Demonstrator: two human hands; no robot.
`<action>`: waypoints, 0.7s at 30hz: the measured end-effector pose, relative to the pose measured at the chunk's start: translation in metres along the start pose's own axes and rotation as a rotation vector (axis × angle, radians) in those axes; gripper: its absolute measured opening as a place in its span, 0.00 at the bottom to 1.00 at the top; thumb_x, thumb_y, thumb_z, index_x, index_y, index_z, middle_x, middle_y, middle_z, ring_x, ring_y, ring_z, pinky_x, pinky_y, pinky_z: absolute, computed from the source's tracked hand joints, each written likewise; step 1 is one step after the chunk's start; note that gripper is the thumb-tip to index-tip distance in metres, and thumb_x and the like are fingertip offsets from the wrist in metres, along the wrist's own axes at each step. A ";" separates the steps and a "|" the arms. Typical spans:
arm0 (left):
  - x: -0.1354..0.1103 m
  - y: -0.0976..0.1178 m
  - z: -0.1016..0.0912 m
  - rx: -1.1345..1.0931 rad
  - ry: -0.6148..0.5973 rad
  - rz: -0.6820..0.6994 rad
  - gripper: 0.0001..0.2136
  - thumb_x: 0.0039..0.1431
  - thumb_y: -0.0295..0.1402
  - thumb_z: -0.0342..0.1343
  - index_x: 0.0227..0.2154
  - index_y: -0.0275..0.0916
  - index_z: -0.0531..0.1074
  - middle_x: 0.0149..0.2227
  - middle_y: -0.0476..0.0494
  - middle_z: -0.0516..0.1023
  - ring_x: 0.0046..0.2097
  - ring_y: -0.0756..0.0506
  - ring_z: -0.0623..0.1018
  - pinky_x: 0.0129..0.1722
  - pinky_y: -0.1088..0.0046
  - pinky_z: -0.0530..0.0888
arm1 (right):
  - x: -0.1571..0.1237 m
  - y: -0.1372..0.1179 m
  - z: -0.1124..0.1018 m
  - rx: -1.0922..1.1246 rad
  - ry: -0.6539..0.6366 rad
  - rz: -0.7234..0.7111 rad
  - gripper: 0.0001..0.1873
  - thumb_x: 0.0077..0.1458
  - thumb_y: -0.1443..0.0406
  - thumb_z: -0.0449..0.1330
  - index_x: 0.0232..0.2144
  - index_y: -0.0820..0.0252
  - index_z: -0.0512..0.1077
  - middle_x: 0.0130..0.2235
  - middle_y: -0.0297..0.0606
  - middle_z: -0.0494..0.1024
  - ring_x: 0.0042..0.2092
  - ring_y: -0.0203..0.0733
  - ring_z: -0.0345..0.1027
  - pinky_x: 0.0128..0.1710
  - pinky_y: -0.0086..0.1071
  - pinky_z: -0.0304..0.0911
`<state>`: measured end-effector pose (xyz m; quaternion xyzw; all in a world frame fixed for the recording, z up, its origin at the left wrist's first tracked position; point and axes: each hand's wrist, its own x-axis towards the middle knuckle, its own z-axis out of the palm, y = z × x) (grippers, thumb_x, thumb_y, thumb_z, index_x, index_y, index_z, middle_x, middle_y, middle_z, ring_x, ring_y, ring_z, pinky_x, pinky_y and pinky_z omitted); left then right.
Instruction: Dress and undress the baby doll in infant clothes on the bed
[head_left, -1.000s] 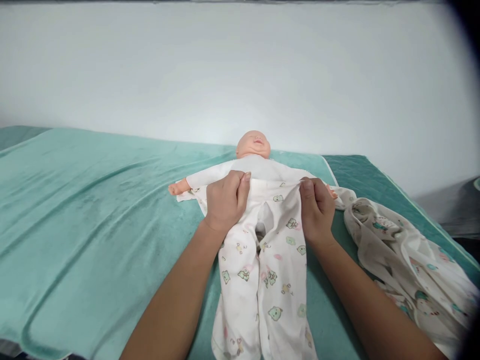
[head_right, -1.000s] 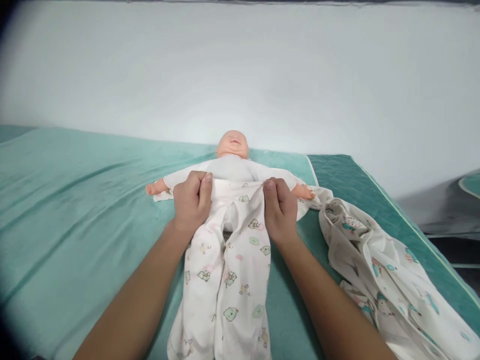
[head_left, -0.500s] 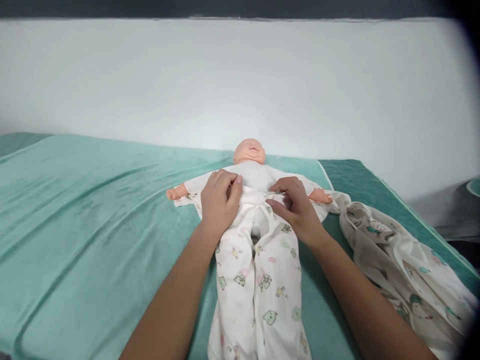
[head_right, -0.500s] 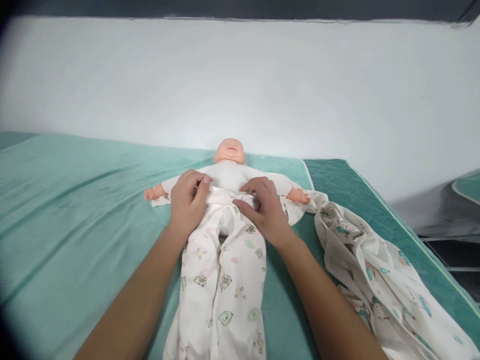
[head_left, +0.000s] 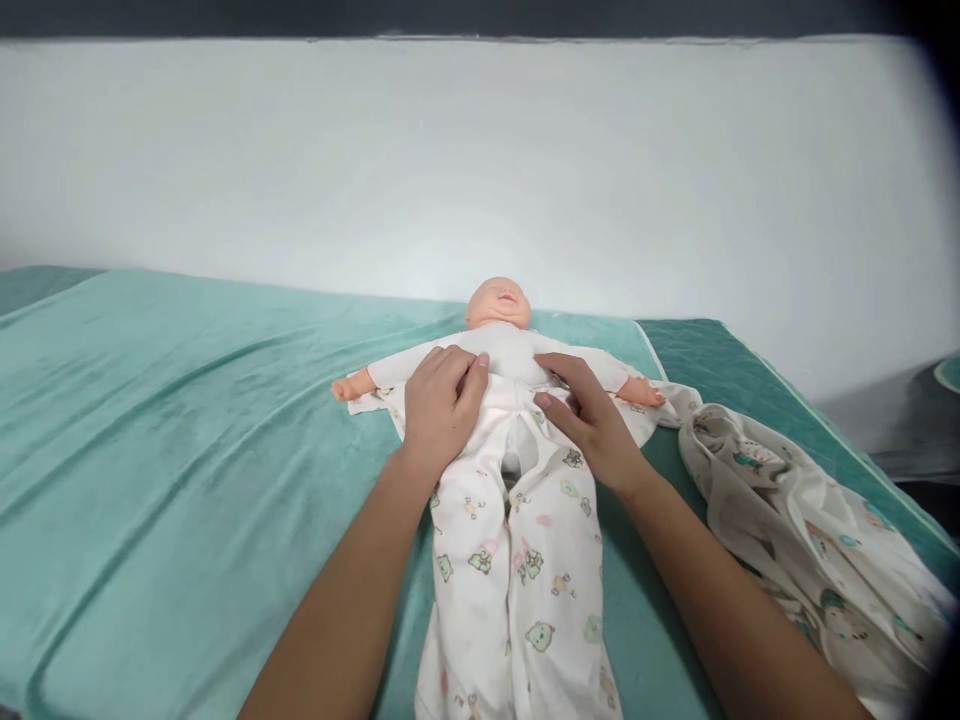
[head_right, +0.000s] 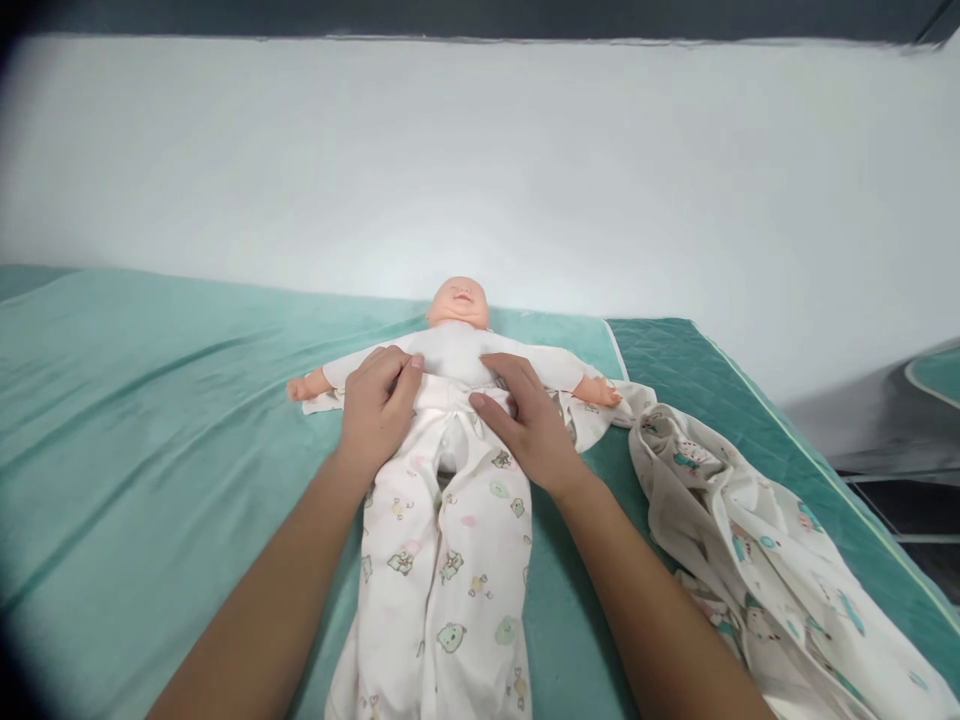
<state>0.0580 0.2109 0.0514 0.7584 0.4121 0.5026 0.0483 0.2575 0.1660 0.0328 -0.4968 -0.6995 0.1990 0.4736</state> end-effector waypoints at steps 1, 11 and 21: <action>0.000 0.000 0.000 -0.003 -0.001 -0.006 0.17 0.68 0.35 0.48 0.21 0.41 0.58 0.22 0.51 0.66 0.30 0.48 0.67 0.31 0.68 0.63 | 0.000 0.000 0.000 0.018 -0.018 0.020 0.21 0.63 0.55 0.57 0.57 0.48 0.66 0.57 0.39 0.69 0.56 0.47 0.64 0.50 0.40 0.63; 0.001 0.002 -0.001 -0.081 -0.006 -0.090 0.17 0.67 0.34 0.49 0.21 0.41 0.57 0.22 0.52 0.63 0.29 0.49 0.65 0.32 0.69 0.61 | 0.002 0.012 0.002 0.219 0.189 0.039 0.14 0.66 0.55 0.53 0.48 0.51 0.72 0.52 0.38 0.73 0.56 0.45 0.65 0.58 0.42 0.59; 0.000 0.001 -0.002 -0.056 -0.004 0.006 0.16 0.67 0.32 0.49 0.22 0.41 0.59 0.23 0.51 0.64 0.31 0.48 0.65 0.33 0.68 0.62 | -0.002 0.001 0.000 0.020 0.048 -0.082 0.12 0.60 0.57 0.61 0.46 0.48 0.71 0.61 0.39 0.66 0.62 0.52 0.57 0.61 0.51 0.56</action>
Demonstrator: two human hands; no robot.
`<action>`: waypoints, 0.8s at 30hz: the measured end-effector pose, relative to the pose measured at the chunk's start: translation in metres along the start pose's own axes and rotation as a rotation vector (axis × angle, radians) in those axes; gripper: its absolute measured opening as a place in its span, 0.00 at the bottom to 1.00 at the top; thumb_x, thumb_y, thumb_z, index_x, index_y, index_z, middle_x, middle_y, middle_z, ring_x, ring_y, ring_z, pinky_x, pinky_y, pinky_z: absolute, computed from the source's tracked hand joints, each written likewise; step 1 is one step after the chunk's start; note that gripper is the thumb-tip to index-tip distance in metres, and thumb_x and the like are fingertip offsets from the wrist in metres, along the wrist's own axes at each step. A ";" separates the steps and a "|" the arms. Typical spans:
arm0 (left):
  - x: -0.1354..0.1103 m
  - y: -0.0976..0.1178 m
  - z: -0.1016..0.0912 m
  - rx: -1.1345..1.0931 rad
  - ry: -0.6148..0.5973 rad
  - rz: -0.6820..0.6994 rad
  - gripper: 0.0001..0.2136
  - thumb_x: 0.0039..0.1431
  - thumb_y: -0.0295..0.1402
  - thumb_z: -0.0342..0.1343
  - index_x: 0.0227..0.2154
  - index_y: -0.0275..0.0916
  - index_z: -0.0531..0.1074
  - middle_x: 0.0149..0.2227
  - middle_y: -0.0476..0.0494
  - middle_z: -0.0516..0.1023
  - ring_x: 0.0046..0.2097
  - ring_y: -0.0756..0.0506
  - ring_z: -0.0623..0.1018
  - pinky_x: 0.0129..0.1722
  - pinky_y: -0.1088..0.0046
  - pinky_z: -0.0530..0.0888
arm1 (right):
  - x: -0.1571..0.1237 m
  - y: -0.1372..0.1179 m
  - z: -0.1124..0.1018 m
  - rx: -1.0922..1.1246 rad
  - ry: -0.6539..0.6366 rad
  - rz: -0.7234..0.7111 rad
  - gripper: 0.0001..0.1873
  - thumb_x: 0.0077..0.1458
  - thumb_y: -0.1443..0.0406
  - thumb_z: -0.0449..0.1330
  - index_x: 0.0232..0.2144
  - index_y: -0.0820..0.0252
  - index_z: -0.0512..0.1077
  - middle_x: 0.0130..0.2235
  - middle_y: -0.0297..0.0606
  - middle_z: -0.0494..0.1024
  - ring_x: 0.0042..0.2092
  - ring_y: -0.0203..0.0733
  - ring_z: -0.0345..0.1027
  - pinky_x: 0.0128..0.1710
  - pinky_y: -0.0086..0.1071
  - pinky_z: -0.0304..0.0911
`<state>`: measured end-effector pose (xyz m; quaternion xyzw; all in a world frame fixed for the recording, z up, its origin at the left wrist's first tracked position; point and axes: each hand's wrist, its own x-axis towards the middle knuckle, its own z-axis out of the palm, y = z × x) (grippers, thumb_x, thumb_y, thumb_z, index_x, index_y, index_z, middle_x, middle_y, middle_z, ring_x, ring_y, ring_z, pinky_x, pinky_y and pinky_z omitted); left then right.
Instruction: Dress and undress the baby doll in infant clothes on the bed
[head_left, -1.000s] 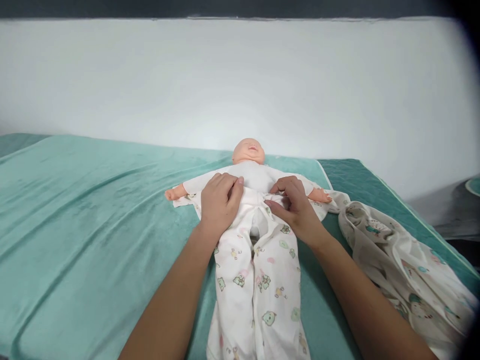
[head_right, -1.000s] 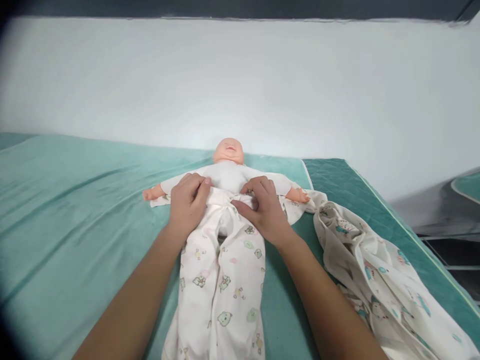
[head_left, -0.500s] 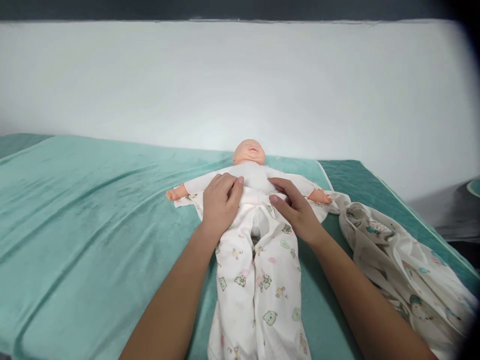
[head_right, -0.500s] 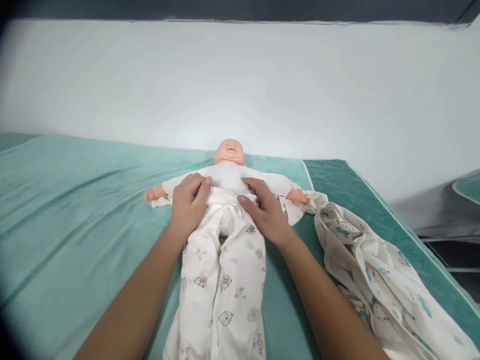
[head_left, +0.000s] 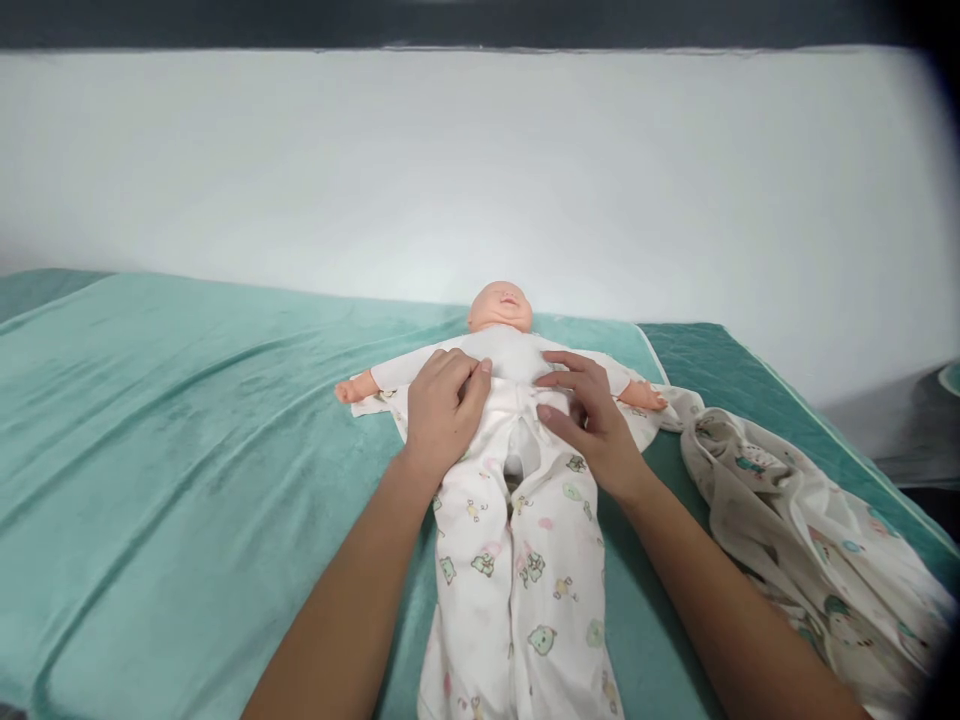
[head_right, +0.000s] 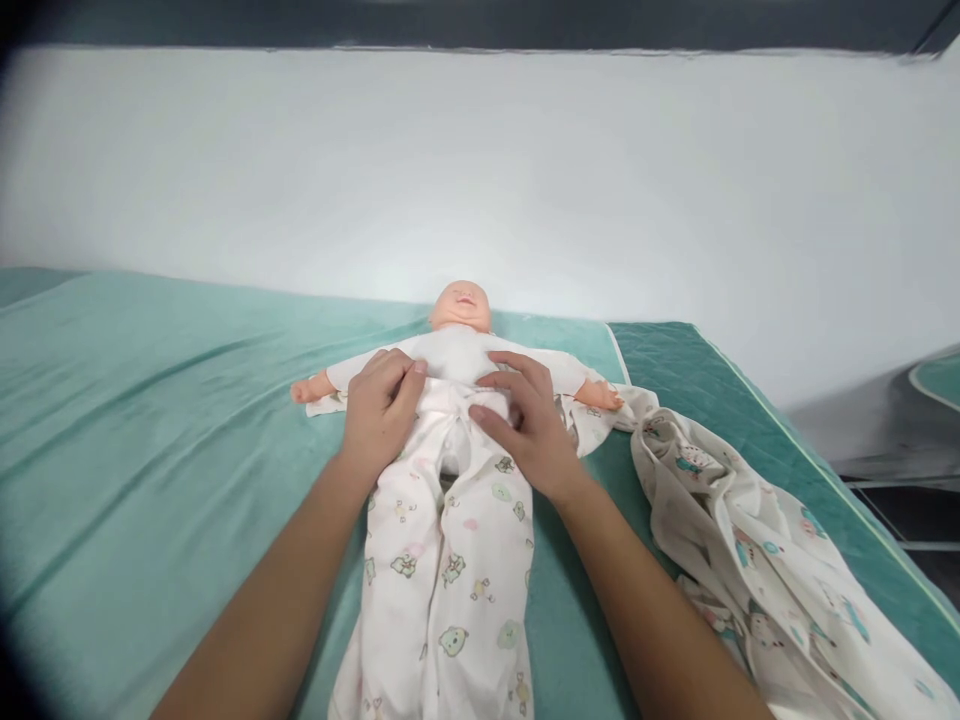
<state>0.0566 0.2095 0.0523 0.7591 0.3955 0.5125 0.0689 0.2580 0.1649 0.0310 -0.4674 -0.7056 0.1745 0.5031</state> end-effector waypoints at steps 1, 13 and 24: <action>0.000 0.000 0.000 0.016 0.001 0.024 0.15 0.67 0.32 0.49 0.22 0.41 0.59 0.23 0.51 0.64 0.31 0.48 0.65 0.33 0.69 0.62 | 0.000 -0.002 -0.001 -0.028 -0.038 -0.005 0.13 0.59 0.56 0.62 0.47 0.48 0.70 0.62 0.38 0.64 0.63 0.53 0.56 0.61 0.52 0.55; -0.005 0.001 0.001 0.075 0.080 0.251 0.19 0.66 0.30 0.51 0.19 0.40 0.54 0.18 0.54 0.55 0.23 0.51 0.58 0.27 0.70 0.58 | -0.001 -0.007 -0.004 -0.301 -0.005 -0.177 0.15 0.56 0.53 0.65 0.35 0.53 0.67 0.58 0.42 0.65 0.57 0.54 0.57 0.53 0.48 0.59; -0.008 -0.008 -0.003 0.133 0.074 0.149 0.22 0.66 0.34 0.50 0.17 0.40 0.50 0.16 0.55 0.52 0.20 0.52 0.57 0.24 0.70 0.55 | -0.008 0.016 -0.027 -0.376 0.102 -0.207 0.21 0.65 0.59 0.53 0.20 0.58 0.66 0.38 0.40 0.69 0.42 0.46 0.58 0.43 0.44 0.54</action>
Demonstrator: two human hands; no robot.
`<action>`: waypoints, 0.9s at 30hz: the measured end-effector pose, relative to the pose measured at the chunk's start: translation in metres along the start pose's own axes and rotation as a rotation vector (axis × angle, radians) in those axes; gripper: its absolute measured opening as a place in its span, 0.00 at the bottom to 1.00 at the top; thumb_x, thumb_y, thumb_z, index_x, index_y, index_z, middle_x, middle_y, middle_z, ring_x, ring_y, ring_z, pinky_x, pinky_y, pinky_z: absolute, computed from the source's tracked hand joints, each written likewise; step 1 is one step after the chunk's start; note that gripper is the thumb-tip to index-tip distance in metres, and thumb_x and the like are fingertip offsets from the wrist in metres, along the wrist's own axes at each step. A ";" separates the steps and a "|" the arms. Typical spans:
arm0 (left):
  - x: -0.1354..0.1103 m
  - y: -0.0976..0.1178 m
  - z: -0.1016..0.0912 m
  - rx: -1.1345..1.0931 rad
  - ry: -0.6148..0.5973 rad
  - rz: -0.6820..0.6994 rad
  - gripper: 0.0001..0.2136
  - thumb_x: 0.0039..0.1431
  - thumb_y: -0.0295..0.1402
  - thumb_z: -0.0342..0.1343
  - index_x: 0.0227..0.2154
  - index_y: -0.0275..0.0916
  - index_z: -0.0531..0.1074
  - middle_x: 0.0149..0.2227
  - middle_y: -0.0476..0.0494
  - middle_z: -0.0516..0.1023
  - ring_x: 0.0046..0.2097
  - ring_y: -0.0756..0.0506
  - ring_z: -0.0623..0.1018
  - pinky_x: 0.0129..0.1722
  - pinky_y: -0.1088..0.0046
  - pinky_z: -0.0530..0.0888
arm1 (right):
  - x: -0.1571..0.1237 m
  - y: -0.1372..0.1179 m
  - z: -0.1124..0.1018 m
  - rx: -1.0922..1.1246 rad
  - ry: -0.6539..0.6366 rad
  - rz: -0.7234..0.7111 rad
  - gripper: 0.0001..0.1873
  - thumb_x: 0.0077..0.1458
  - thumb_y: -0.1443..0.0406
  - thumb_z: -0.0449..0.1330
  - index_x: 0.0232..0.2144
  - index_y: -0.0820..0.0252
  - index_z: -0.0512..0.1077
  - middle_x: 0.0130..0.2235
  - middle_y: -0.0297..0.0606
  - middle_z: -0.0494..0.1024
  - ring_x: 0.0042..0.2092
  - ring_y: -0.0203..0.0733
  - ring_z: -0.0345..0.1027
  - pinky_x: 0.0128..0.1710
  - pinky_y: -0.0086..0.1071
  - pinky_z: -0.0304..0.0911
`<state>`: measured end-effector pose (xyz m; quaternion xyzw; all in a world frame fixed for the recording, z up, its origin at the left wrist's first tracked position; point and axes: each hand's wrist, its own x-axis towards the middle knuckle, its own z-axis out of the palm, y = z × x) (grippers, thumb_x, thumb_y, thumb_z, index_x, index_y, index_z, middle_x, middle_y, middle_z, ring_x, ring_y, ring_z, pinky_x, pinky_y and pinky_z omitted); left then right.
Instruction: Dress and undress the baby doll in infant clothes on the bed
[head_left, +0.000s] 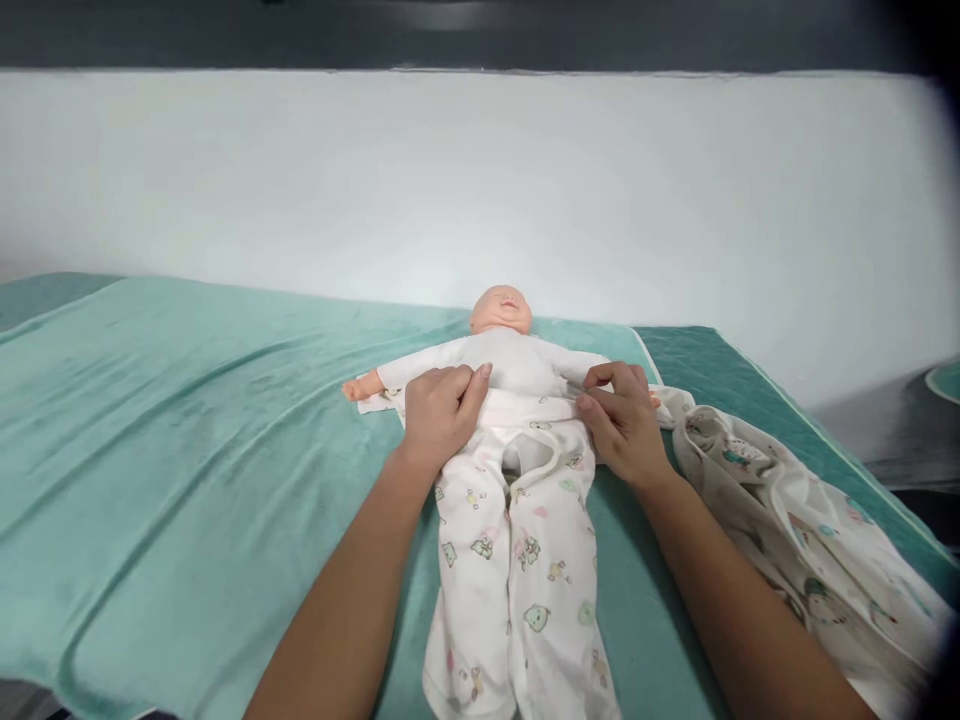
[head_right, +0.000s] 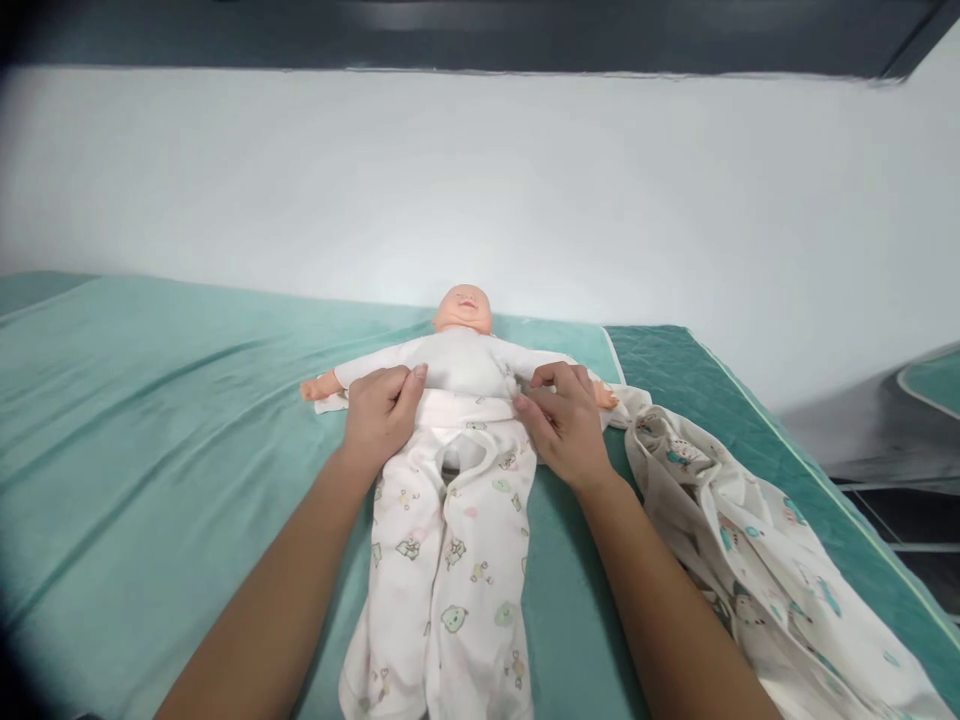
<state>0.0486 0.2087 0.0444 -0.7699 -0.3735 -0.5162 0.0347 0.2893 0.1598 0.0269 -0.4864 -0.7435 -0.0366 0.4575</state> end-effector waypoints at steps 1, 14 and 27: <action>-0.001 -0.002 0.000 0.008 0.010 -0.007 0.22 0.66 0.34 0.50 0.17 0.41 0.50 0.16 0.55 0.52 0.20 0.52 0.57 0.24 0.70 0.55 | -0.003 0.000 -0.001 0.030 0.005 0.021 0.22 0.66 0.59 0.52 0.19 0.58 0.65 0.37 0.40 0.69 0.42 0.46 0.58 0.43 0.44 0.54; -0.028 0.007 -0.015 -0.050 0.037 -0.252 0.22 0.67 0.38 0.47 0.17 0.40 0.49 0.16 0.55 0.51 0.21 0.52 0.56 0.26 0.70 0.54 | -0.020 -0.022 0.010 0.328 -0.094 0.263 0.27 0.67 0.53 0.50 0.17 0.55 0.55 0.21 0.31 0.60 0.28 0.39 0.56 0.32 0.38 0.53; -0.055 0.024 -0.033 -0.159 -0.017 -0.516 0.24 0.66 0.43 0.47 0.18 0.40 0.47 0.18 0.54 0.48 0.23 0.52 0.52 0.25 0.71 0.54 | -0.028 -0.032 0.009 0.173 0.005 0.250 0.26 0.66 0.57 0.53 0.17 0.55 0.55 0.21 0.31 0.59 0.29 0.40 0.56 0.35 0.39 0.57</action>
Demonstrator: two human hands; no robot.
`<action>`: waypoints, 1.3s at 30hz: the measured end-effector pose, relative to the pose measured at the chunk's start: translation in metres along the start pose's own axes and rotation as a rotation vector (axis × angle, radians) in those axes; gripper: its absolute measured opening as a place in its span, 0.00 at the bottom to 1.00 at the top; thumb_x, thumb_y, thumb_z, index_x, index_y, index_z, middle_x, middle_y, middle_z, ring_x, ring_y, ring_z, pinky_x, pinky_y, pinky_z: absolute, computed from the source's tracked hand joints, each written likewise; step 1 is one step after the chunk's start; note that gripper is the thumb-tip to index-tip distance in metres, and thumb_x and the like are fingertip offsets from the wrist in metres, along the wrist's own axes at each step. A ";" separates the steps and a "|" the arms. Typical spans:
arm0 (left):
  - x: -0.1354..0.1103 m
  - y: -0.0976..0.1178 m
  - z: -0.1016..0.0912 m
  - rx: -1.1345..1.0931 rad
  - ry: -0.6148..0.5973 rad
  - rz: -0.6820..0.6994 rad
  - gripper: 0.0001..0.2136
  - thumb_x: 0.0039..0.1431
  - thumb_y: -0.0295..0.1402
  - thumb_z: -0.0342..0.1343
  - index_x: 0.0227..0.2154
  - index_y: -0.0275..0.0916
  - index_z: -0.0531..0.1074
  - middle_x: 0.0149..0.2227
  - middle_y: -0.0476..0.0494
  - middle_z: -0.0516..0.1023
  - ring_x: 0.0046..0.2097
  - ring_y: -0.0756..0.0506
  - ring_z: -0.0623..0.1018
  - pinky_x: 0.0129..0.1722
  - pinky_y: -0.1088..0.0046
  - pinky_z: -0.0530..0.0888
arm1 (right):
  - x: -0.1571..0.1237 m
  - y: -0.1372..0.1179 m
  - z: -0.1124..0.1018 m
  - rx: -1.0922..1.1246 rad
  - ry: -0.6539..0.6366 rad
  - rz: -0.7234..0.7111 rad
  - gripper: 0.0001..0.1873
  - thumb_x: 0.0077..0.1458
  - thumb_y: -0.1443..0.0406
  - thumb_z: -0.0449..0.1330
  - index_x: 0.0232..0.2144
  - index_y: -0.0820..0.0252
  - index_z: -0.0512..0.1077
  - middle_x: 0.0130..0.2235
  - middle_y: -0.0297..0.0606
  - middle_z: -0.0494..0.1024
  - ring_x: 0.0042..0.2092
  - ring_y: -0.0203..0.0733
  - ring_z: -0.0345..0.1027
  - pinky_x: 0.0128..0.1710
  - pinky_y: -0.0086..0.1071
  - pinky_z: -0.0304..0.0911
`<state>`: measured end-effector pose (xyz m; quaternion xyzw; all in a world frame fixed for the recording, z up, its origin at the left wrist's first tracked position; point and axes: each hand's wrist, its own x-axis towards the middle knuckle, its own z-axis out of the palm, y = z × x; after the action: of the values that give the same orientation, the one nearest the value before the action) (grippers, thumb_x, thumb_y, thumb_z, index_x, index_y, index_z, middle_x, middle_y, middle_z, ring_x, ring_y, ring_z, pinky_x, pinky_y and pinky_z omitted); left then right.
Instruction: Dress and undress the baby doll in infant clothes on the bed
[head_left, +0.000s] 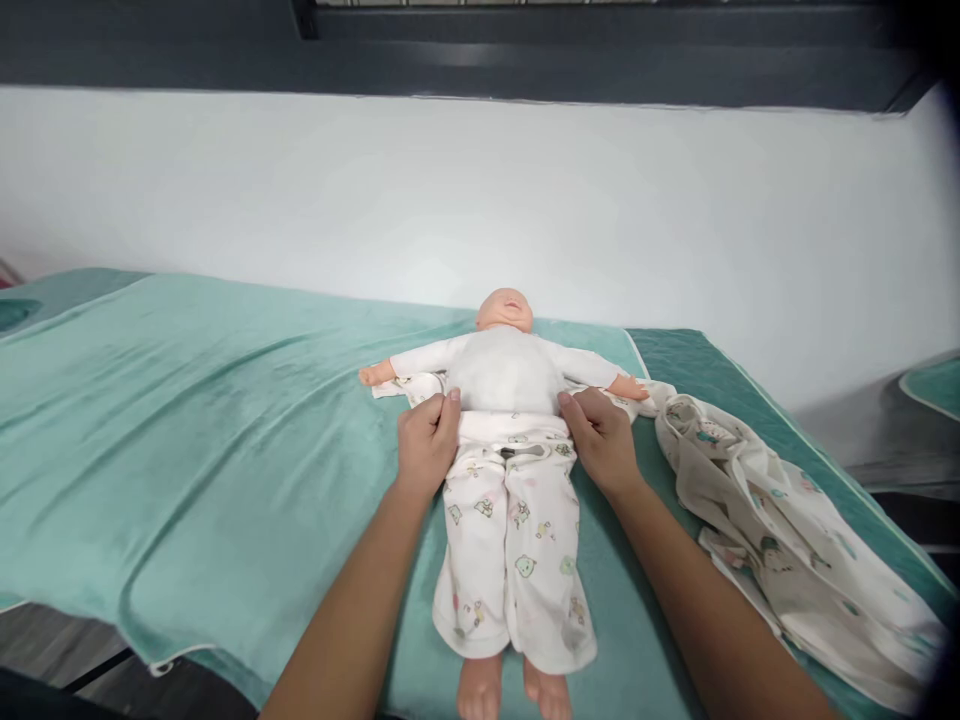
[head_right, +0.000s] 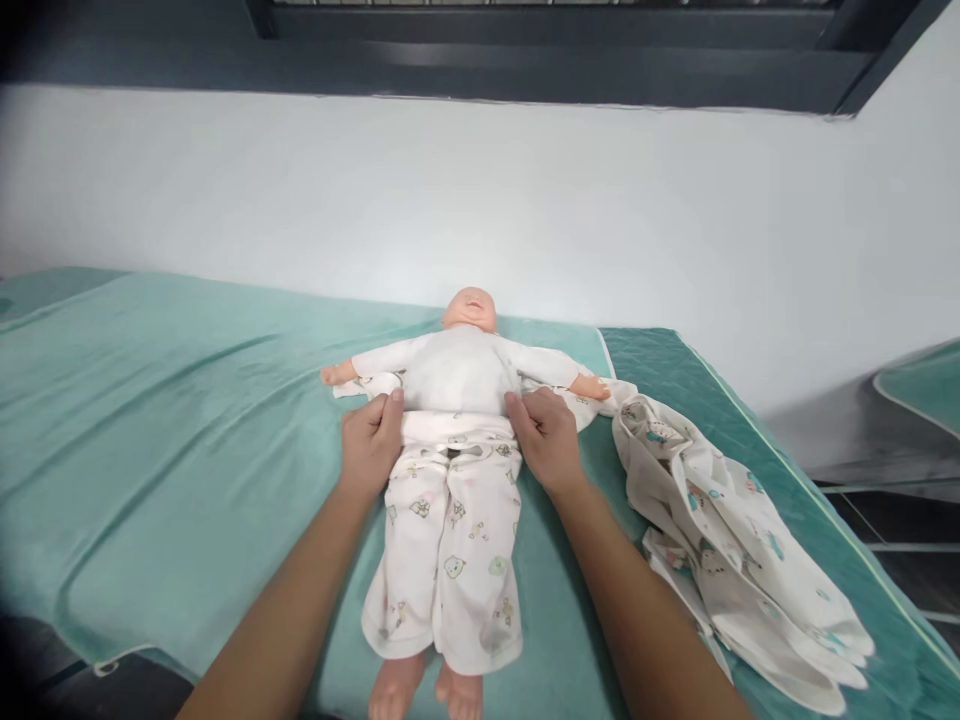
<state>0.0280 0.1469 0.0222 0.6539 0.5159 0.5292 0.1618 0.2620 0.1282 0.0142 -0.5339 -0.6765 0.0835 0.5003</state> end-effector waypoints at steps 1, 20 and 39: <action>0.001 0.000 0.000 -0.011 -0.004 -0.015 0.24 0.66 0.43 0.47 0.18 0.39 0.47 0.18 0.54 0.48 0.24 0.52 0.52 0.25 0.71 0.54 | 0.001 0.001 0.001 0.036 0.006 0.022 0.23 0.65 0.57 0.54 0.19 0.55 0.59 0.23 0.31 0.62 0.31 0.40 0.59 0.36 0.38 0.58; 0.007 -0.001 0.004 -0.108 -0.031 -0.131 0.23 0.64 0.45 0.49 0.18 0.40 0.50 0.19 0.53 0.50 0.25 0.52 0.55 0.23 0.72 0.54 | 0.003 0.007 0.007 0.257 -0.088 0.125 0.27 0.66 0.49 0.50 0.62 0.49 0.66 0.66 0.36 0.65 0.68 0.47 0.54 0.70 0.50 0.46; -0.024 -0.004 -0.014 -0.039 -0.182 0.094 0.08 0.62 0.39 0.57 0.40 0.42 0.71 0.45 0.42 0.71 0.48 0.43 0.70 0.47 0.67 0.69 | -0.040 -0.021 0.000 0.035 -0.081 -0.095 0.27 0.55 0.53 0.65 0.53 0.51 0.64 0.63 0.46 0.61 0.65 0.55 0.53 0.64 0.56 0.51</action>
<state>0.0165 0.1233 0.0116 0.7193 0.4574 0.4847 0.1957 0.2459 0.0870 0.0039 -0.4887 -0.7191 0.0933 0.4852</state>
